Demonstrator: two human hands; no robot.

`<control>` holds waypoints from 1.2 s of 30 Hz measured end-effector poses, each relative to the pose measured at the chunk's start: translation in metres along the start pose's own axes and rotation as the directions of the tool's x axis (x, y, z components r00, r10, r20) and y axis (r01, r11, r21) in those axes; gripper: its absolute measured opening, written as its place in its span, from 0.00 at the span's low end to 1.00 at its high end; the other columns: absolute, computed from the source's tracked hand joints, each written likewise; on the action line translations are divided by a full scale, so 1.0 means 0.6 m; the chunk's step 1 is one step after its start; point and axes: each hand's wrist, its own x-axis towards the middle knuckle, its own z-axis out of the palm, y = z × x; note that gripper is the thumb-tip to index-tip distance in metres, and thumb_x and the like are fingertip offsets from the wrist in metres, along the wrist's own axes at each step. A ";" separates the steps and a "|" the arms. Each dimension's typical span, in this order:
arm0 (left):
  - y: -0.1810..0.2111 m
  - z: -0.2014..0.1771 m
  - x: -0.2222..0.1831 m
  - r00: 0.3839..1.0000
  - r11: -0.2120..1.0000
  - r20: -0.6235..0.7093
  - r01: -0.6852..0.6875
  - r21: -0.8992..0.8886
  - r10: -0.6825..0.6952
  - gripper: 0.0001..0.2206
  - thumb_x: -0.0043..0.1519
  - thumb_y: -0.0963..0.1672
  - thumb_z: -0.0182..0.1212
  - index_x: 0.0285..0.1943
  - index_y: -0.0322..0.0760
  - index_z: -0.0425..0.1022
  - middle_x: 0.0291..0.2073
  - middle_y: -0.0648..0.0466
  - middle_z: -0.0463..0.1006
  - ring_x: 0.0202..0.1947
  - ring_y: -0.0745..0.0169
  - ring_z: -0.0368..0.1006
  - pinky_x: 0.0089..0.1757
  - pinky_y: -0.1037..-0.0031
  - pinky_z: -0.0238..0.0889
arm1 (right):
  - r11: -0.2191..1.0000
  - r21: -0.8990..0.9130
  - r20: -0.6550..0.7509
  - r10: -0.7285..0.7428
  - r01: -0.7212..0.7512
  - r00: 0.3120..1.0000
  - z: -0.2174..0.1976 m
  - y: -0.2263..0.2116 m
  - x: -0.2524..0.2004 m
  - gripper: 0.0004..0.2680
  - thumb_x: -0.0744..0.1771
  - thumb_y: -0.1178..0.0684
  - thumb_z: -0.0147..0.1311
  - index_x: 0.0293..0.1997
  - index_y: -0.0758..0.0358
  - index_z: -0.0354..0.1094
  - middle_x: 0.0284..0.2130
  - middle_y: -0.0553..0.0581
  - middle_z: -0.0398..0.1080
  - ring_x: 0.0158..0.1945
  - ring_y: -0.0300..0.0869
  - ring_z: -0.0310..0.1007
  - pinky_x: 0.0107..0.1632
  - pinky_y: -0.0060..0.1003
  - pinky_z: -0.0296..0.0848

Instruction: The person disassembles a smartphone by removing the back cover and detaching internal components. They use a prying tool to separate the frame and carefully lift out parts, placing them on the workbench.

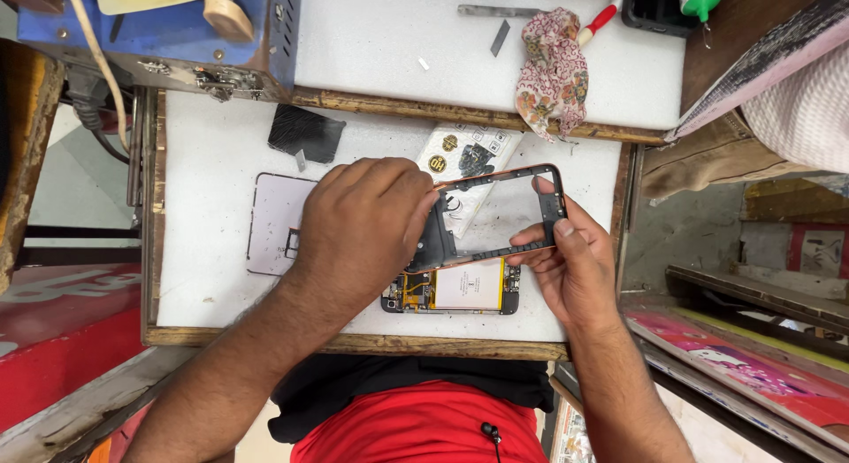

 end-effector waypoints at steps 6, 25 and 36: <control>-0.002 -0.020 0.006 0.999 1.000 -0.035 -0.022 0.008 0.022 0.07 0.62 0.41 0.69 0.44 0.34 0.77 0.39 0.51 0.80 0.43 0.53 0.77 0.45 0.63 0.71 | 1.000 0.016 0.017 0.010 -0.010 1.000 -0.004 0.003 0.000 0.24 0.72 0.48 0.55 0.74 0.73 0.55 0.38 0.70 0.77 0.39 0.50 0.81 0.46 0.43 0.82; -0.084 -0.025 -0.075 0.941 0.951 0.198 0.234 0.201 -0.274 0.05 0.60 0.44 0.69 0.40 0.37 0.80 0.32 0.53 0.81 0.37 0.56 0.77 0.40 0.67 0.72 | 0.982 0.065 -0.160 -0.163 0.176 0.974 -0.008 -0.013 -0.002 0.22 0.74 0.49 0.50 0.77 0.71 0.53 0.40 0.67 0.77 0.38 0.49 0.80 0.48 0.40 0.81; -0.076 -0.012 -0.064 0.941 0.963 0.238 0.202 0.176 -0.241 0.06 0.63 0.44 0.65 0.41 0.37 0.81 0.33 0.53 0.81 0.36 0.58 0.76 0.38 0.68 0.72 | 0.983 0.065 -0.181 -0.156 0.170 0.971 -0.010 -0.011 0.003 0.23 0.73 0.46 0.51 0.75 0.70 0.55 0.39 0.67 0.77 0.38 0.48 0.81 0.46 0.41 0.82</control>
